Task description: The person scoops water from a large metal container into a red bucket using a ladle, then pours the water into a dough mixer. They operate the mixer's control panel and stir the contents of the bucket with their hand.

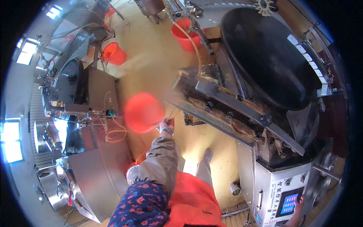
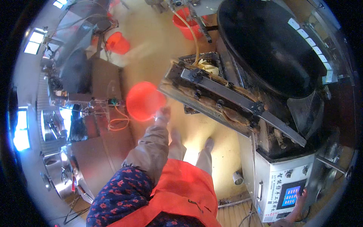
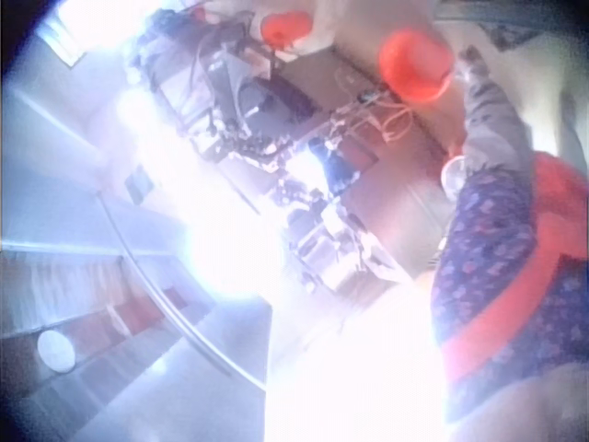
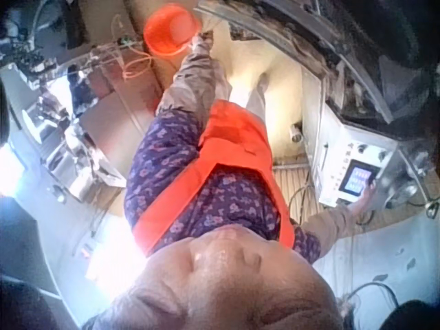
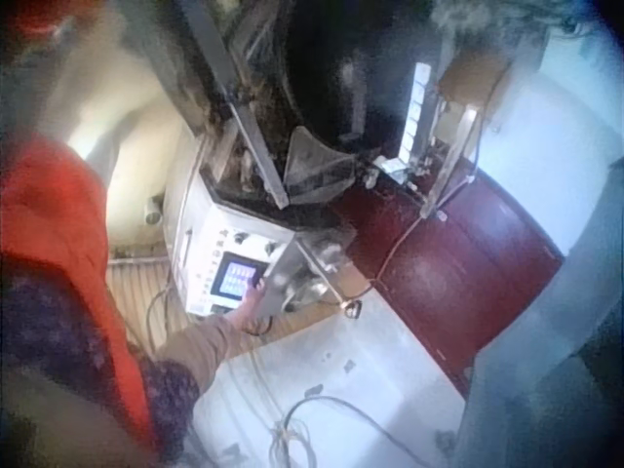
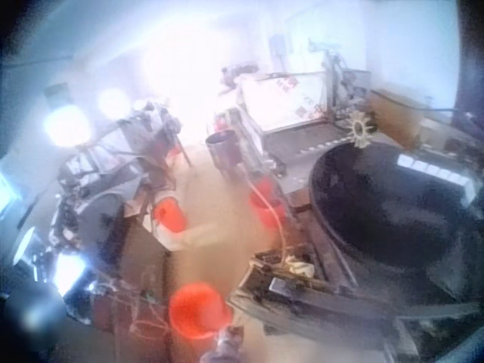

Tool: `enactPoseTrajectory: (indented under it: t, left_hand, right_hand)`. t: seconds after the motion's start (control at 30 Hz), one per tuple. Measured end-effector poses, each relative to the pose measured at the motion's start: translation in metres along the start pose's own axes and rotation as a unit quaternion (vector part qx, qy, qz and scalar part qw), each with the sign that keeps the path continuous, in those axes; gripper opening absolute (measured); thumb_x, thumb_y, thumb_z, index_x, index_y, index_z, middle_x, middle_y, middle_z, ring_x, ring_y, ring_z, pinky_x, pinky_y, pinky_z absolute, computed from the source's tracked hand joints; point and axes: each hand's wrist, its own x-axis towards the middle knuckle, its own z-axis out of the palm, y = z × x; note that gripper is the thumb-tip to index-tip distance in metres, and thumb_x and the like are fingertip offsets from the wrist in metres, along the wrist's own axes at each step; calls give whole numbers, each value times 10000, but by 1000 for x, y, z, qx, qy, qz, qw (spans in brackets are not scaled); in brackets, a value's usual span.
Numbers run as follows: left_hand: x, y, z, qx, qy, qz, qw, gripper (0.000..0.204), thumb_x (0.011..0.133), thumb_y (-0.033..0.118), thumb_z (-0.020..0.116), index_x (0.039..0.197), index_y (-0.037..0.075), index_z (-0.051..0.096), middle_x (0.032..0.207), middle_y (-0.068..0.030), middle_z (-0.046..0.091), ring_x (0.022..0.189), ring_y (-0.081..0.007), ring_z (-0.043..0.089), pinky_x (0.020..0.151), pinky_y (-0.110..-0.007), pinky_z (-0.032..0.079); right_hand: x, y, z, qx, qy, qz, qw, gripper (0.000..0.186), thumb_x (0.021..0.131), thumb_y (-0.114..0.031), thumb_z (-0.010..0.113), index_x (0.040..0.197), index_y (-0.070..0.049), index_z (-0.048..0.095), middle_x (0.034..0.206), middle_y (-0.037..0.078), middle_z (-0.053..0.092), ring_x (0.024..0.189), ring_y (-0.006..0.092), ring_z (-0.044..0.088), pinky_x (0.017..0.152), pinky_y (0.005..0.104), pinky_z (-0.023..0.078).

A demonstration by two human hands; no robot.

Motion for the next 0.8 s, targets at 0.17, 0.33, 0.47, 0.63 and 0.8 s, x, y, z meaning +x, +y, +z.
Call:
enactPoseTrajectory:
  t: [0.17, 0.33, 0.47, 0.63, 0.8]
  left_hand:
    - [13, 3, -14, 23, -61, -2, 998, 132, 853, 154, 505, 832, 29, 543, 750, -126, 591, 664, -278, 599, 646, -368, 550]
    - [31, 25, -34, 648, -189, 229, 701, 145, 852, 136, 493, 836, 11, 564, 741, -124, 592, 673, -266, 591, 682, -384, 541]
    - [53, 52, -41, 592, -185, 149, 770, 159, 856, 117, 478, 840, -12, 570, 736, -123, 590, 680, -255, 581, 715, -409, 535]
    - [85, 65, -39, 187, -13, -1, 982, 179, 861, 92, 459, 845, -41, 578, 730, -123, 587, 688, -242, 569, 755, -442, 527]
    - [85, 55, -27, 126, 106, 45, 985, 184, 861, 58, 439, 806, -66, 564, 716, -133, 569, 701, -250, 563, 785, -481, 517]
  right_hand:
    - [2, 5, 7, 115, -39, -18, 992, 489, 763, -57, 644, 1196, -43, 418, 1144, 101, 487, 1055, 217, 464, 938, 363, 350]
    - [-11, 6, 6, 93, -16, -54, 994, 605, 726, -157, 712, 1237, -13, 420, 1259, 139, 464, 1175, 236, 426, 1009, 363, 315]
    - [-23, -24, 12, 81, 68, -64, 992, 517, 655, -52, 718, 1124, -23, 503, 1099, 124, 557, 1048, 230, 511, 912, 353, 396]
    - [-43, -70, 12, -26, 107, 23, 994, 550, 633, -133, 758, 1124, -82, 515, 1127, 148, 512, 1057, 271, 507, 903, 376, 410]
    - [-52, -96, 13, -77, 142, 59, 985, 571, 604, -207, 788, 1100, -141, 514, 1108, 145, 521, 1058, 315, 501, 901, 404, 411]
